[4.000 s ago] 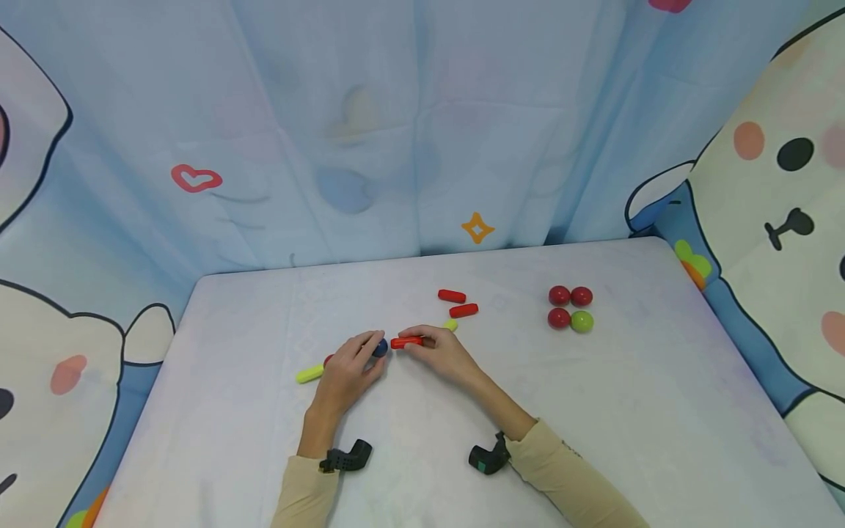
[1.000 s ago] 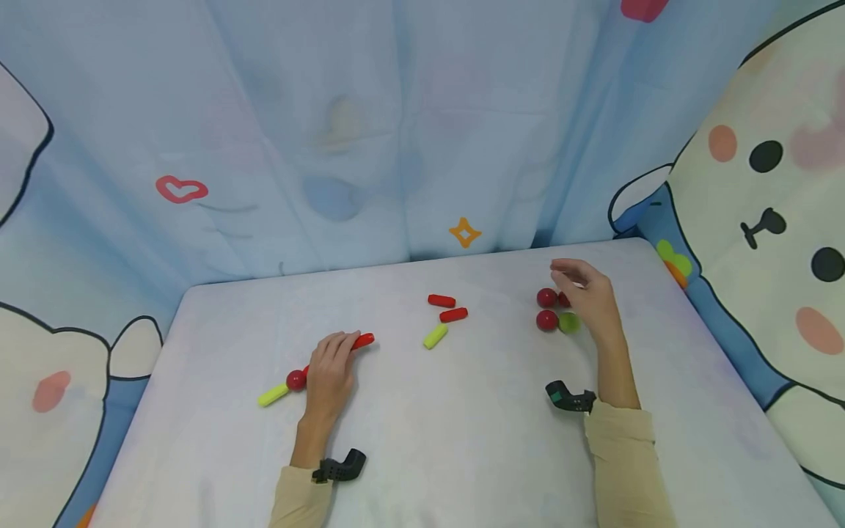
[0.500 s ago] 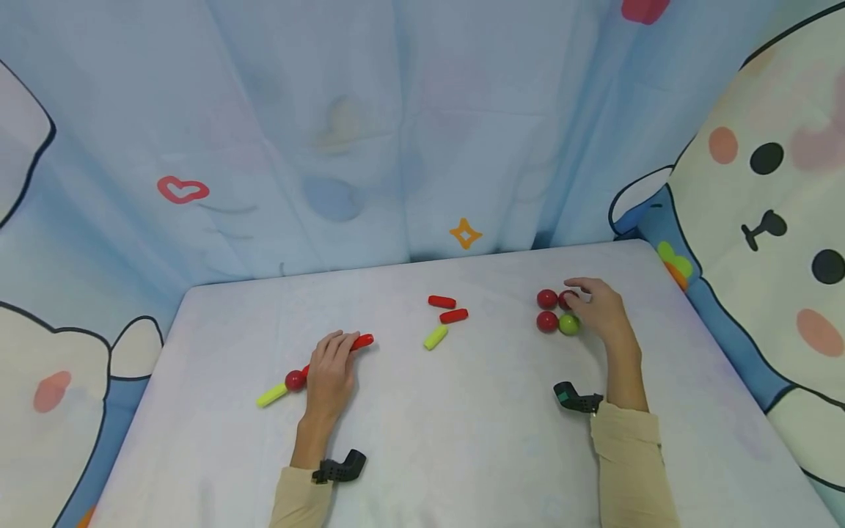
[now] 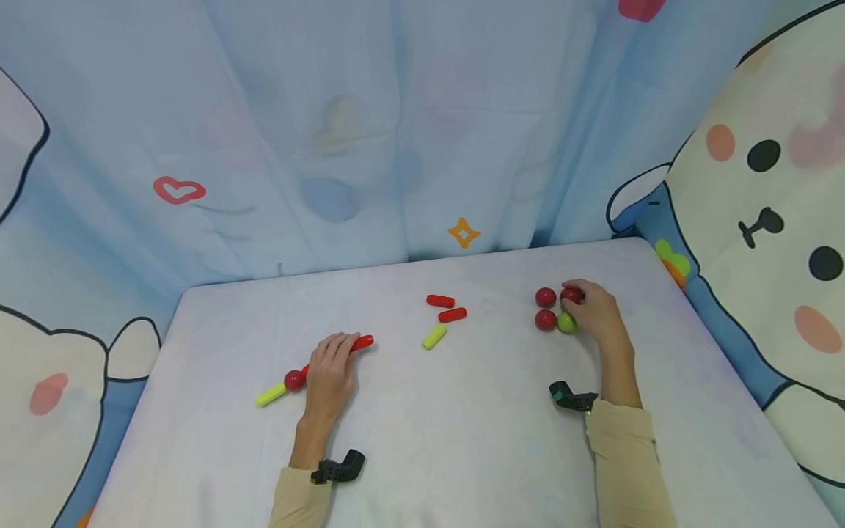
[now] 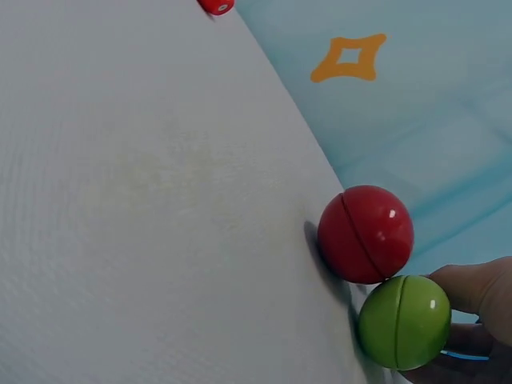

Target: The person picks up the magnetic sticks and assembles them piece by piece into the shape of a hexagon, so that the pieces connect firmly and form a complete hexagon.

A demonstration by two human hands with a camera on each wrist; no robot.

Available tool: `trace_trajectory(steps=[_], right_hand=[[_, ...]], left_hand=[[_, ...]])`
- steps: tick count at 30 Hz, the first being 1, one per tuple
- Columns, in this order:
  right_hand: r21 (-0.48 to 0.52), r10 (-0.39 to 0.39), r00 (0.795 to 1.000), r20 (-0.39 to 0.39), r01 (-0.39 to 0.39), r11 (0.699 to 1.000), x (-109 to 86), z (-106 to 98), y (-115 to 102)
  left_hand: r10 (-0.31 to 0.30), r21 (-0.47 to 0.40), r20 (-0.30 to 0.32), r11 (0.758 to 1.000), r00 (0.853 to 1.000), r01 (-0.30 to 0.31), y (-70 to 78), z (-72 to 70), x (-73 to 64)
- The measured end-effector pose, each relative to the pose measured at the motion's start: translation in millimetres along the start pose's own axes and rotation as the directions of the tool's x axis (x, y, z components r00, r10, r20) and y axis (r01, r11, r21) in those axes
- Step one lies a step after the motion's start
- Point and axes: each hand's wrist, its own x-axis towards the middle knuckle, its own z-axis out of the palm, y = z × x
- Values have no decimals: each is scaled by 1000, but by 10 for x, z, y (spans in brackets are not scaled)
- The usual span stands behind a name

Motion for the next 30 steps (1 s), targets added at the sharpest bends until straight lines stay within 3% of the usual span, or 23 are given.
trace_trajectory(steps=[9,13,16,18,22,24,26,30], right_hand=[[18,30,1000,1,-30,999,-8,48,2],[125,65,991,-116,-51,991,-41,-11,-106],[262,92,968,-235,-28,965,-90,-76,-272],[345,102,957,-272,-2,939,-132,-92,-417],[518,38,972,-234,92,850,-216,91,-759],[595,-52,982,-182,152,790,-251,305,-951],[646,-164,980,-113,198,738,-278,572,-1131],[707,-334,940,72,188,682,-358,1045,-1386]], left_hand=[[7,8,14,1000,1000,-7,3,-17,-42],[4,7,22,1000,1000,-4,-5,-15,-5],[1,0,22,1000,1000,-1,-17,-7,17],[7,-1,15,1000,1000,-7,-29,-2,26],[21,-1,10,1000,1000,-21,-51,3,19],[30,-3,5,1000,1000,-30,-60,6,17],[40,-6,0,999,999,-40,-63,13,20],[47,1,5,999,999,-47,-48,19,18]])
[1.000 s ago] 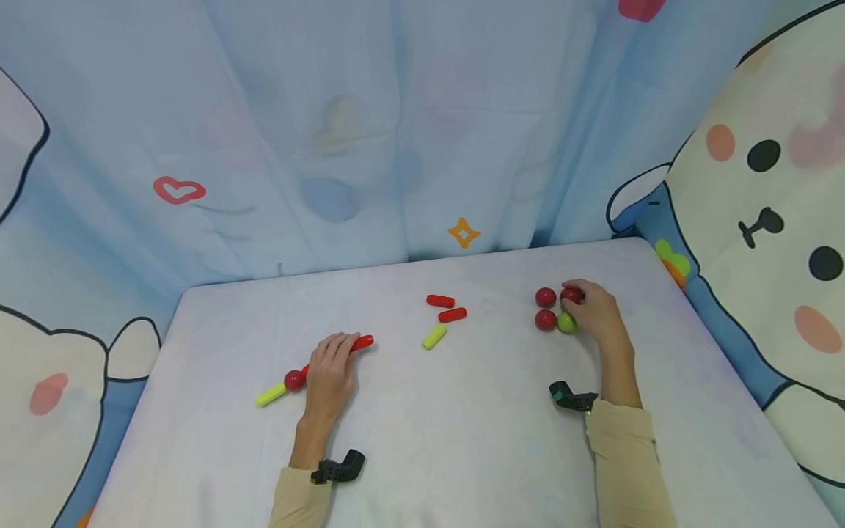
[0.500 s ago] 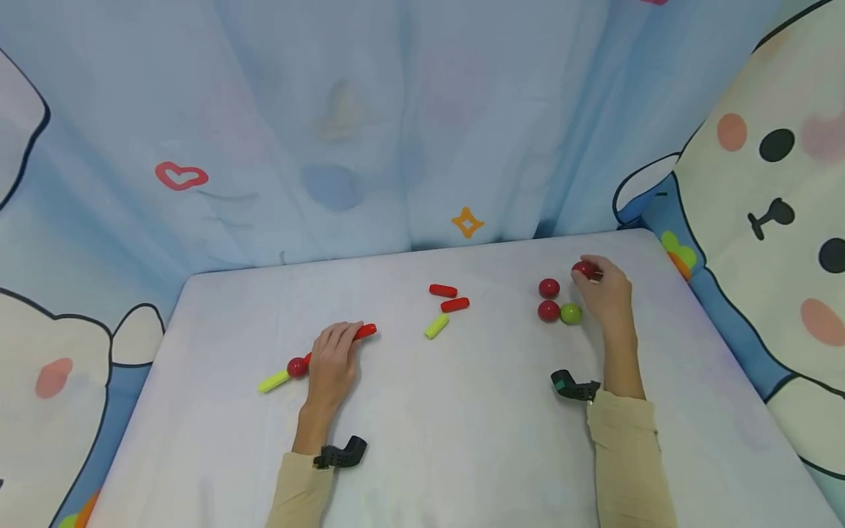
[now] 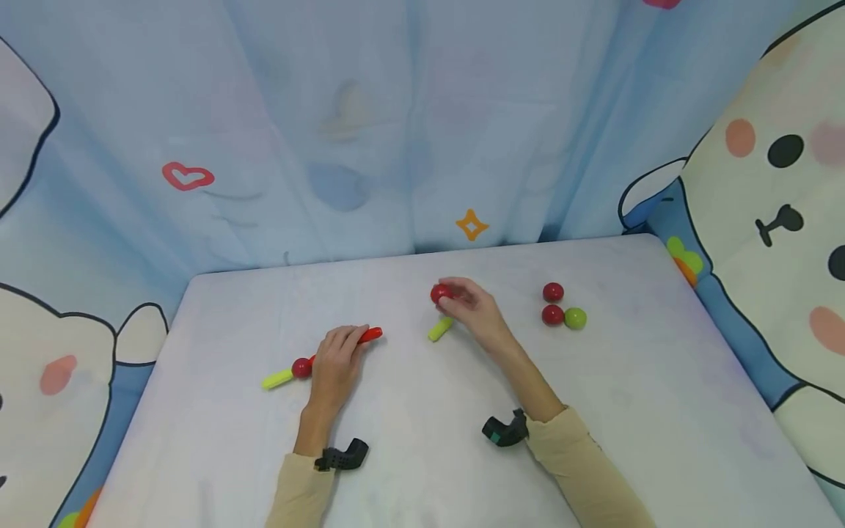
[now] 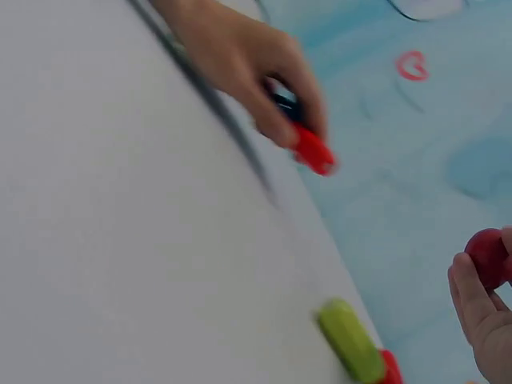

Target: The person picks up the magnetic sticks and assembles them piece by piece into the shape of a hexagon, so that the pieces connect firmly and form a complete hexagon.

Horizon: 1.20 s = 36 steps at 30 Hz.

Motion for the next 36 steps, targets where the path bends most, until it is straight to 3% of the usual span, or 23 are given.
trace_trajectory(steps=[3,10,15,23,30,36], right_hand=[[76,42,995,91,-49,996,3,194,78],[211,152,978,146,-181,961,0,333,183],[115,191,965,179,-214,970,-26,451,244],[-37,132,973,190,-128,991,-52,557,344],[-94,130,969,210,-113,989,-83,592,322],[-179,90,968,233,-49,983,-92,534,276]], left_hand=[[15,12,7,1000,1000,-15,23,-7,5],[82,-5,13,997,997,-82,62,-39,33],[124,3,17,992,992,-124,59,-53,46],[162,12,64,987,985,-163,40,-57,27],[219,-15,61,976,974,-218,25,-55,20],[211,1,66,977,975,-212,40,-52,35]])
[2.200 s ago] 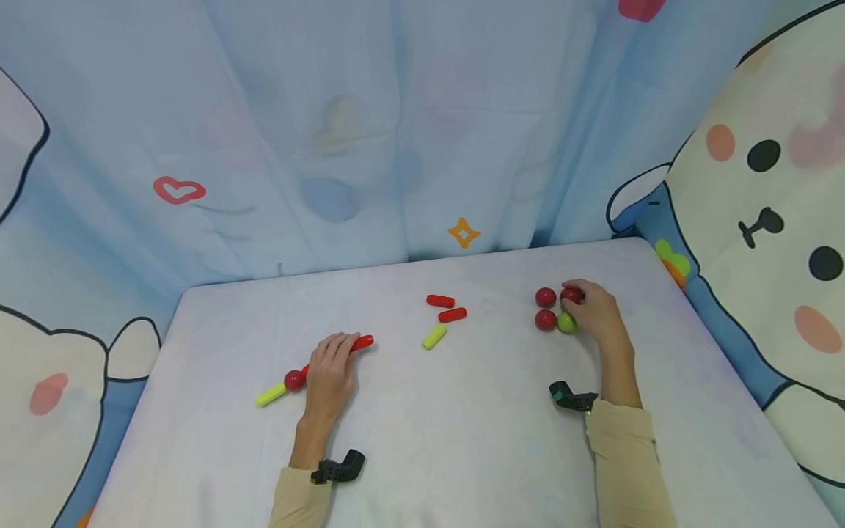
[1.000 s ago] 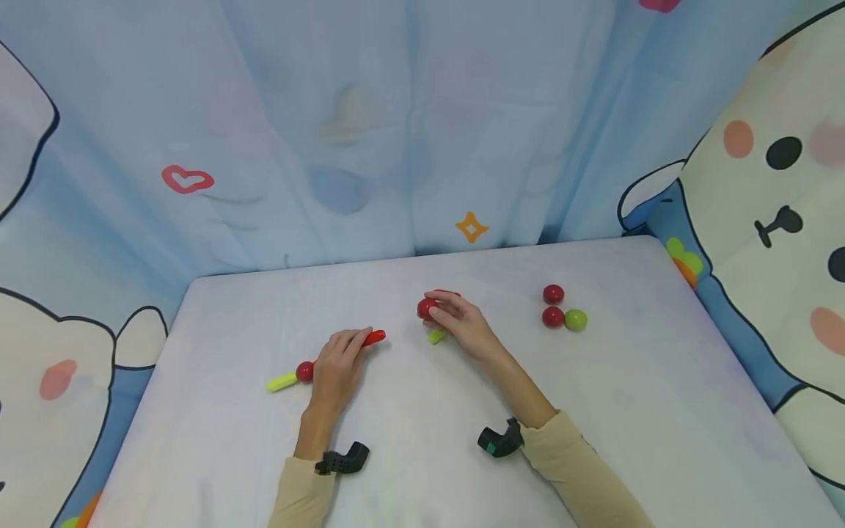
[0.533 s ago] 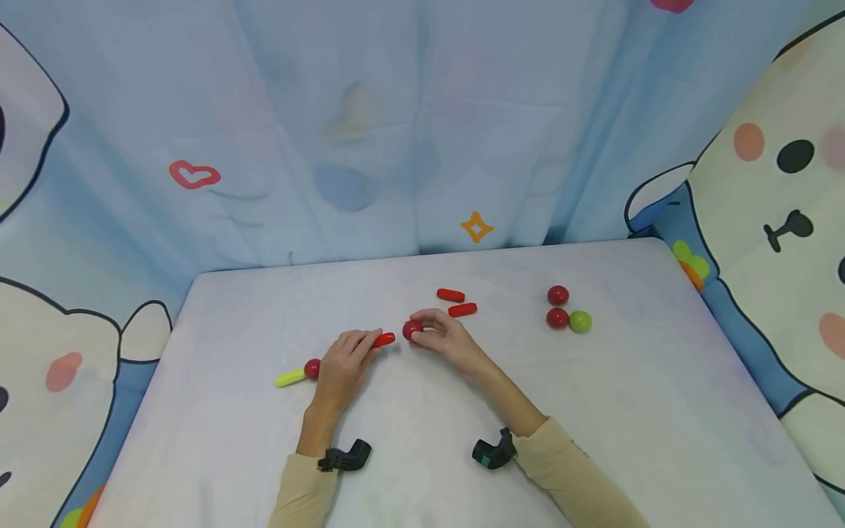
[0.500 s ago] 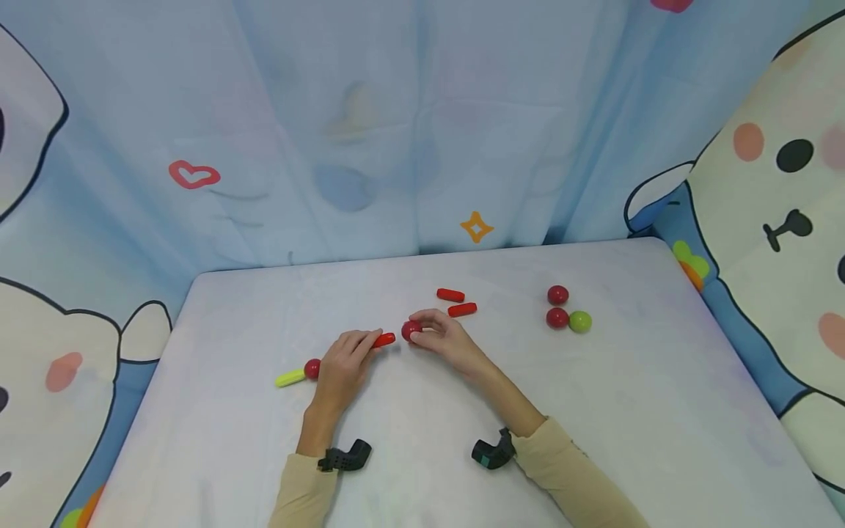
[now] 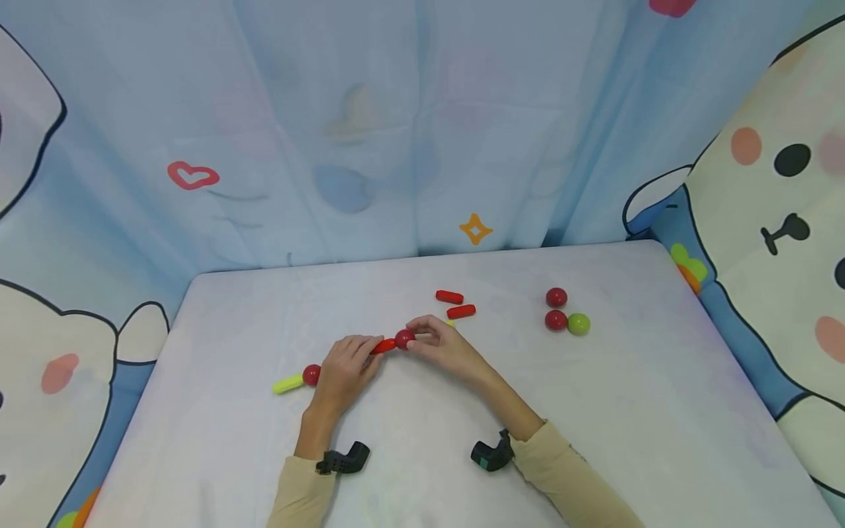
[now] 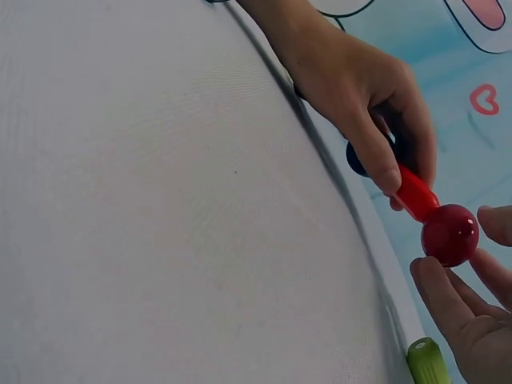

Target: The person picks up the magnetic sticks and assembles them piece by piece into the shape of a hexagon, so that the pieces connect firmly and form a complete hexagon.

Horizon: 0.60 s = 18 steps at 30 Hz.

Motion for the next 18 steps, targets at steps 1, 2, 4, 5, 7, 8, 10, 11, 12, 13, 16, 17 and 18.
trace_trajectory(steps=[1,2,4,5,7,8,10,11,12,13,16,17,18], right_hand=[[-10,-4,1000,2,4,1000,-3,-9,2],[-19,-3,1000,-2,3,1000,-6,-23,3],[-30,5,1000,-9,-5,1000,-4,-60,0],[-41,14,1000,-17,-15,999,3,-85,-3],[-68,22,999,-39,-25,997,14,-153,-3],[-83,23,998,-55,-28,996,17,-195,-2],[-102,23,996,-89,-32,994,21,-290,0],[-106,20,994,-107,-32,994,22,-340,2],[-106,18,992,-123,-32,994,20,-390,4],[-104,19,990,-137,-33,994,17,-437,4],[-98,18,987,-157,-33,995,0,-562,0],[-88,14,987,-157,-29,996,-3,-594,0],[-80,13,987,-158,-26,996,-7,-623,-2]], left_hand=[[-3,0,2,1000,1000,3,4,0,-1],[-5,0,0,1000,1000,5,8,-1,0],[-3,8,-6,1000,1000,3,8,2,1],[0,17,-12,1000,1000,0,6,1,4],[8,33,-31,999,999,-7,1,0,8],[11,42,-38,999,999,-10,-3,0,8],[15,58,-46,998,999,-12,-9,1,5],[13,60,-48,998,999,-10,-11,0,4],[9,60,-48,998,999,-6,-14,0,2],[3,63,-45,998,999,0,-17,1,0],[-9,64,-45,998,999,12,-22,2,-8],[-15,65,-43,998,999,18,-24,1,-11],[-19,66,-42,998,999,22,-25,-1,-14]])
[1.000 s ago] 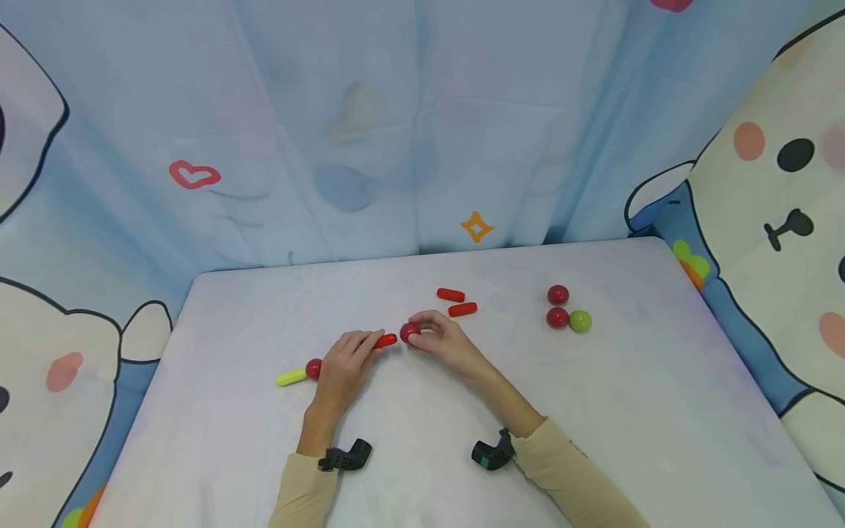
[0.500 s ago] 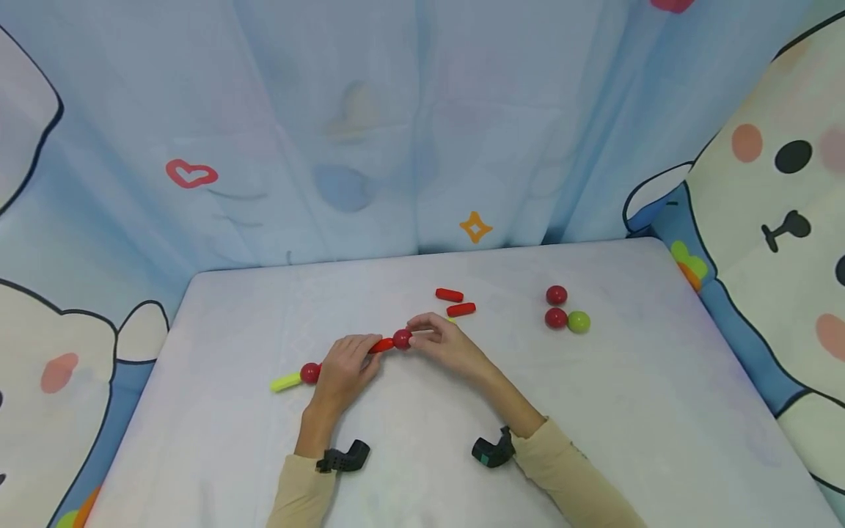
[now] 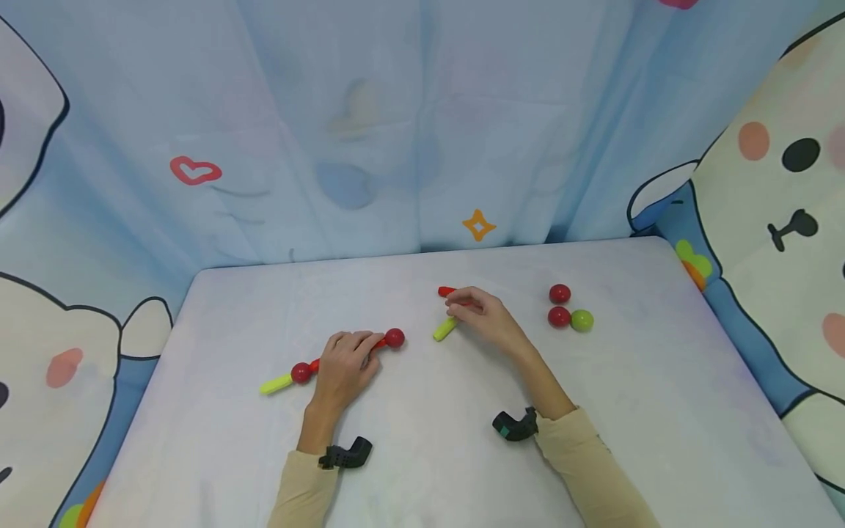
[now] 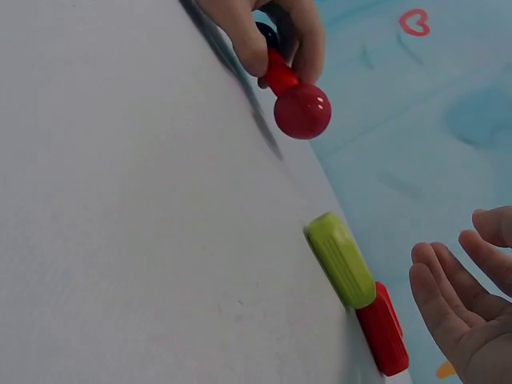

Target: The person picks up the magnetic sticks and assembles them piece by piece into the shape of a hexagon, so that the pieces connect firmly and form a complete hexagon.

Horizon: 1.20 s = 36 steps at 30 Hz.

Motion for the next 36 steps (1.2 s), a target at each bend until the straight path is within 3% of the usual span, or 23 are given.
trace_trajectory(steps=[10,17,23,29,32,36], right_hand=[[30,-8,1000,-24,8,1000,1,-144,30],[10,-8,1000,-14,8,1000,4,-135,29],[22,17,999,29,-17,1000,15,-119,33],[9,20,999,33,-20,1000,1,-129,-8],[-14,-4,999,45,5,1000,5,-119,8],[-66,-93,990,108,101,993,34,-58,68]], left_hand=[[-57,21,47,998,997,56,-8,-11,-19],[-91,60,42,994,995,89,-19,11,-12],[-177,65,31,982,984,174,-16,23,-10],[-220,62,68,974,973,216,-2,6,0],[-220,57,78,975,972,216,4,-1,4],[-191,34,61,981,980,189,0,9,7]])
